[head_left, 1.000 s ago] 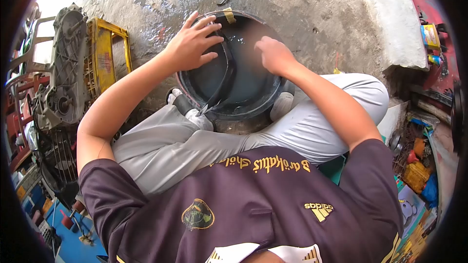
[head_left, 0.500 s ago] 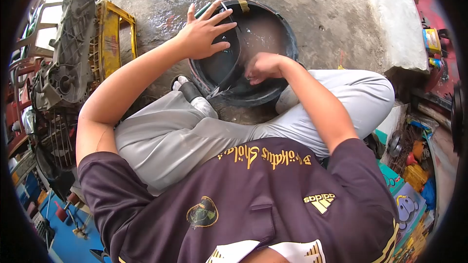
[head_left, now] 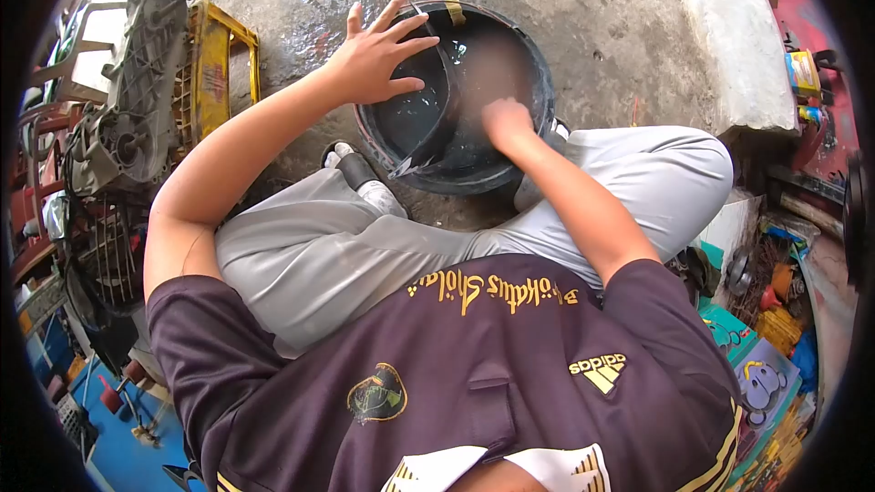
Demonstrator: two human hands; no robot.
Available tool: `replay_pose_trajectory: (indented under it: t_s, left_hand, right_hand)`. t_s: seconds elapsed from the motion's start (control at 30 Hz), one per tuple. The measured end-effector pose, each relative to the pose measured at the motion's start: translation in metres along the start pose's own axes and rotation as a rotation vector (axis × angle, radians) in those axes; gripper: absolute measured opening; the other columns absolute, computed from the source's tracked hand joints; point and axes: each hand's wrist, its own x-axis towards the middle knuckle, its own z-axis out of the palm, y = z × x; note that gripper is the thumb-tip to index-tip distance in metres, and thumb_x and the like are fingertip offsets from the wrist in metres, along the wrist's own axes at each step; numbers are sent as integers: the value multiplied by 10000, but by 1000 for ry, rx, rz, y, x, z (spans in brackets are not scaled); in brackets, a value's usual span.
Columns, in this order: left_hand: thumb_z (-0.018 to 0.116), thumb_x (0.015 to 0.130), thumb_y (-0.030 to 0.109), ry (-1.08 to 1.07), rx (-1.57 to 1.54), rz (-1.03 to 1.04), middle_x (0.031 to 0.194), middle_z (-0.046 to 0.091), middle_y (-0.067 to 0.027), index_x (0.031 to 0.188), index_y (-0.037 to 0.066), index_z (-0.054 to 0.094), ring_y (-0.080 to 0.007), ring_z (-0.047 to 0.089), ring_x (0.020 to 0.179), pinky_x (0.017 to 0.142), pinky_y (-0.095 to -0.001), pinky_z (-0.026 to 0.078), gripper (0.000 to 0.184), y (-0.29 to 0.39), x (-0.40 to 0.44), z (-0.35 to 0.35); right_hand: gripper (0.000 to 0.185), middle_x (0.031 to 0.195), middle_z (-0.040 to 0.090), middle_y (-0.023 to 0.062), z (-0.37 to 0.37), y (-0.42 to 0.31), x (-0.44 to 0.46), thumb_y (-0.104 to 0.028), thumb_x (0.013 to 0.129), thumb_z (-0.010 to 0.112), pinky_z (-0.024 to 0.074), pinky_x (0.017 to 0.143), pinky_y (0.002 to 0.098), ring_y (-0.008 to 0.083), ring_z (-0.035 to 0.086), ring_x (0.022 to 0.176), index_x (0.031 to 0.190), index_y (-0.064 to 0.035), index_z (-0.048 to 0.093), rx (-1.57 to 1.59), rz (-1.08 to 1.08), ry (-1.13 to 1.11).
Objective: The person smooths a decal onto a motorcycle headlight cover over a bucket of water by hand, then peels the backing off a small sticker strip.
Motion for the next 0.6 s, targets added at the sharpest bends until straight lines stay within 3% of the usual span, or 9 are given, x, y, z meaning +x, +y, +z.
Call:
replay_pose_trajectory:
  t_s: [0.1, 0.17, 0.2, 0.23, 0.3, 0.4, 0.43, 0.53, 0.6]
  left_hand:
    - [697, 948, 592, -3, 14, 15, 1733, 354, -59, 1580, 308, 527, -337, 80, 1668, 1173, -847, 119, 713, 0, 1, -2]
    - [698, 949, 587, -9, 23, 12, 1731, 358, -57, 1579, 312, 527, -336, 83, 1667, 1174, -844, 126, 708, -2, 1, 0]
    - [698, 951, 583, -17, 24, 14, 1729, 362, -56, 1578, 315, 528, -335, 86, 1667, 1175, -841, 133, 703, -2, 2, 2]
    - [698, 951, 583, -17, 22, 17, 1729, 362, -56, 1578, 315, 528, -335, 86, 1667, 1175, -841, 133, 703, -3, 3, 3]
    - [697, 953, 573, -14, 47, -3, 1725, 369, -55, 1577, 321, 528, -336, 93, 1665, 1182, -834, 132, 694, -6, 4, 3]
    - [706, 949, 559, 1, 46, -7, 1729, 357, -69, 1579, 324, 526, -337, 98, 1664, 1184, -830, 132, 696, -12, 5, 5]
    - [712, 947, 552, 6, 41, -15, 1730, 353, -74, 1579, 324, 526, -337, 97, 1664, 1184, -829, 132, 698, -13, 5, 4]
    - [731, 934, 538, -2, 39, -30, 1737, 338, -82, 1578, 323, 527, -341, 98, 1664, 1184, -828, 133, 708, -12, 5, -1]
    - [740, 925, 533, -16, 33, -32, 1741, 329, -83, 1579, 323, 526, -342, 96, 1664, 1185, -827, 129, 719, -11, 4, 1]
  right_hand:
    - [226, 1103, 788, 228, 29, -3, 12, -52, 884, 671, 629, 866, 467, 363, 776, 1017, 1048, -14, 822, 77, 10, -36]
    - [263, 1056, 795, 198, 15, 0, 8, -14, 837, 699, 630, 875, 418, 298, 775, 969, 1075, 10, 807, 514, -150, -339]
    - [318, 1033, 785, 170, 2, 9, 5, 28, 806, 697, 627, 878, 377, 247, 762, 931, 1112, 33, 784, 1052, -7, -549]
    - [368, 1068, 768, 150, -8, 17, 4, -2, 816, 671, 601, 815, 334, 229, 745, 896, 1167, 69, 753, 1294, -56, -584]
    - [294, 1012, 775, 137, -35, 27, 0, 44, 831, 682, 634, 823, 351, 214, 746, 911, 1109, 51, 777, 1488, -15, -499]
    - [241, 1020, 790, 205, -45, 36, 7, 30, 834, 685, 643, 833, 407, 309, 781, 952, 1049, 59, 790, 1105, 128, -231]
    - [241, 1020, 790, 205, -38, 36, 13, 30, 834, 685, 643, 833, 407, 309, 781, 952, 1049, 59, 790, 1105, 124, -228]
    - [238, 1086, 727, 341, 0, 26, 27, 0, 819, 677, 611, 923, 511, 483, 720, 1092, 1019, 67, 786, 414, 188, 145]
    - [247, 1099, 733, 333, 22, 18, 33, 0, 811, 681, 612, 939, 500, 461, 733, 1092, 1026, 62, 788, 297, 160, 109]
